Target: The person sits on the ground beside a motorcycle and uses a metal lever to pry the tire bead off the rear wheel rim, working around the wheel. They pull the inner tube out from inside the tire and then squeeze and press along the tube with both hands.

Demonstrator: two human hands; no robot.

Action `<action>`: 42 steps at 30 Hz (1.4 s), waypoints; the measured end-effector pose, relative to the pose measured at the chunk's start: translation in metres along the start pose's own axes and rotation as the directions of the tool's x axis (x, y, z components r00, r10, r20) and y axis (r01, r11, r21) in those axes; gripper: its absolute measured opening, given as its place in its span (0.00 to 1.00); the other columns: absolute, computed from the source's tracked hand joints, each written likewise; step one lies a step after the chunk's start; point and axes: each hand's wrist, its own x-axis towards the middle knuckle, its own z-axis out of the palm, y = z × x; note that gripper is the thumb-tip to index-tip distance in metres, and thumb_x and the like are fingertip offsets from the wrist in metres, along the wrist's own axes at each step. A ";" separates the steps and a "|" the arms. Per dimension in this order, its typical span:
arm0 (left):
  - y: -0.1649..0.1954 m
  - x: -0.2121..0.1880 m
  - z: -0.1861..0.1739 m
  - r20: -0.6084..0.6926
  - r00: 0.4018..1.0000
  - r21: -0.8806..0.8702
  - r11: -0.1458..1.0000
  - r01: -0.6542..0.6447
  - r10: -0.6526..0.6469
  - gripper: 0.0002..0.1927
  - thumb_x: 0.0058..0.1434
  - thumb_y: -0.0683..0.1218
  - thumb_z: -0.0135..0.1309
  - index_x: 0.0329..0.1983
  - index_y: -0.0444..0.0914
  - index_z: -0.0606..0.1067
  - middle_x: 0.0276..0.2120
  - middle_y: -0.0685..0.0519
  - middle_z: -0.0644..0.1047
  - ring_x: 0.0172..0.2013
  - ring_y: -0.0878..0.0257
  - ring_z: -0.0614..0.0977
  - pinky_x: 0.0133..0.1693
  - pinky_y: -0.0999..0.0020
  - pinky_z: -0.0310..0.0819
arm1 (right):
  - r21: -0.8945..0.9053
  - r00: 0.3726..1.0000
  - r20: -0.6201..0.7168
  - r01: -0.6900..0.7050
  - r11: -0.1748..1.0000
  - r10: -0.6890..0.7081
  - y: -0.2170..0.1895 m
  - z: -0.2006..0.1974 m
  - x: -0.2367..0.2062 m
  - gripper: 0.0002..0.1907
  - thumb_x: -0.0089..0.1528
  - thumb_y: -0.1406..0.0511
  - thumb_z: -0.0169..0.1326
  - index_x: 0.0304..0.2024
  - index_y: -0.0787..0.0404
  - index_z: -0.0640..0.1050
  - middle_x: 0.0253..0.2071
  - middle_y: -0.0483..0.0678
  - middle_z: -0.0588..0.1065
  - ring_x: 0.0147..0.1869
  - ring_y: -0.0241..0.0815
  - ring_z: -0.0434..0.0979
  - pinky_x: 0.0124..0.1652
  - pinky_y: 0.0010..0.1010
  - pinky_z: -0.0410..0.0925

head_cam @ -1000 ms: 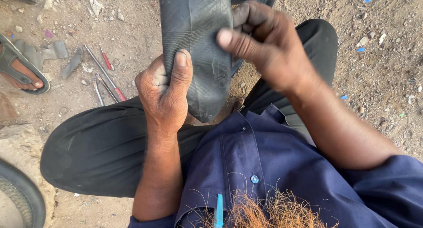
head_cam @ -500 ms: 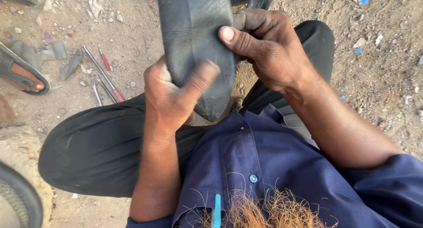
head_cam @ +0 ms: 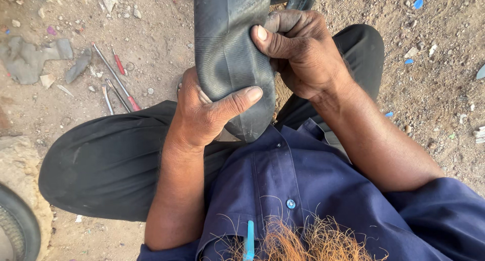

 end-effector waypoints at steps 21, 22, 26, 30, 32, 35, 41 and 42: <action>-0.014 0.000 0.007 -0.193 0.981 -0.148 0.989 0.004 -0.033 0.13 0.68 0.51 0.60 0.43 0.35 0.80 0.32 0.60 0.78 0.32 0.73 0.75 0.36 0.75 0.70 | -0.124 0.998 -0.063 0.017 0.992 -0.025 -0.011 0.008 -0.001 0.05 0.70 0.69 0.62 0.44 0.67 0.83 0.39 0.48 0.81 0.38 0.34 0.80 0.40 0.24 0.73; -0.015 0.001 0.006 -0.176 0.984 -0.127 0.992 -0.021 -0.001 0.15 0.72 0.52 0.57 0.38 0.36 0.77 0.29 0.61 0.75 0.30 0.74 0.72 0.35 0.75 0.66 | -0.123 0.999 -0.038 0.030 0.992 -0.035 -0.012 0.008 -0.001 0.06 0.71 0.68 0.62 0.45 0.67 0.83 0.39 0.48 0.81 0.37 0.33 0.80 0.40 0.23 0.72; -0.021 0.004 0.003 -0.223 0.966 -0.064 0.987 -0.146 0.129 0.23 0.80 0.54 0.49 0.30 0.37 0.69 0.25 0.64 0.65 0.28 0.77 0.62 0.32 0.76 0.54 | -0.200 0.996 -0.083 0.009 0.980 -0.026 -0.014 0.005 -0.002 0.06 0.70 0.67 0.62 0.46 0.65 0.83 0.37 0.45 0.80 0.36 0.32 0.78 0.36 0.22 0.70; -0.022 0.006 0.004 -0.300 0.939 0.016 0.985 -0.172 0.169 0.21 0.82 0.52 0.49 0.33 0.36 0.70 0.28 0.64 0.65 0.31 0.77 0.62 0.33 0.77 0.55 | -0.211 0.995 -0.104 -0.034 0.977 0.012 -0.016 0.004 -0.004 0.08 0.70 0.66 0.61 0.48 0.66 0.82 0.40 0.46 0.81 0.41 0.34 0.81 0.41 0.25 0.75; -0.020 0.006 0.006 -0.305 0.938 0.068 0.986 -0.153 0.167 0.17 0.80 0.52 0.49 0.38 0.36 0.73 0.30 0.64 0.67 0.33 0.76 0.64 0.35 0.77 0.59 | -0.247 0.995 -0.098 -0.023 0.969 -0.001 -0.017 0.005 -0.004 0.10 0.70 0.66 0.61 0.50 0.67 0.81 0.41 0.46 0.81 0.42 0.33 0.81 0.41 0.25 0.74; -0.018 0.007 0.009 -0.296 0.943 0.036 0.988 -0.149 0.153 0.14 0.78 0.51 0.51 0.44 0.35 0.75 0.32 0.63 0.69 0.34 0.75 0.66 0.38 0.77 0.62 | -0.280 0.998 -0.057 0.015 0.960 -0.032 -0.018 0.007 -0.001 0.13 0.71 0.64 0.60 0.53 0.68 0.81 0.43 0.47 0.81 0.44 0.34 0.81 0.45 0.25 0.74; -0.022 0.007 0.010 -0.203 0.972 -0.301 0.937 -0.178 0.119 0.15 0.79 0.49 0.53 0.54 0.31 0.76 0.42 0.56 0.77 0.42 0.73 0.75 0.49 0.78 0.70 | -0.220 0.999 -0.024 0.041 0.975 -0.047 -0.012 0.012 0.003 0.14 0.71 0.66 0.61 0.53 0.71 0.81 0.47 0.52 0.82 0.50 0.38 0.82 0.54 0.28 0.76; -0.024 0.007 0.010 -0.165 0.979 -0.367 0.914 -0.173 0.119 0.16 0.78 0.49 0.52 0.57 0.32 0.75 0.46 0.54 0.79 0.46 0.72 0.78 0.52 0.77 0.73 | -0.193 0.999 -0.023 0.037 0.981 -0.042 -0.010 0.012 0.003 0.13 0.71 0.66 0.62 0.52 0.72 0.81 0.47 0.52 0.82 0.50 0.38 0.82 0.54 0.29 0.76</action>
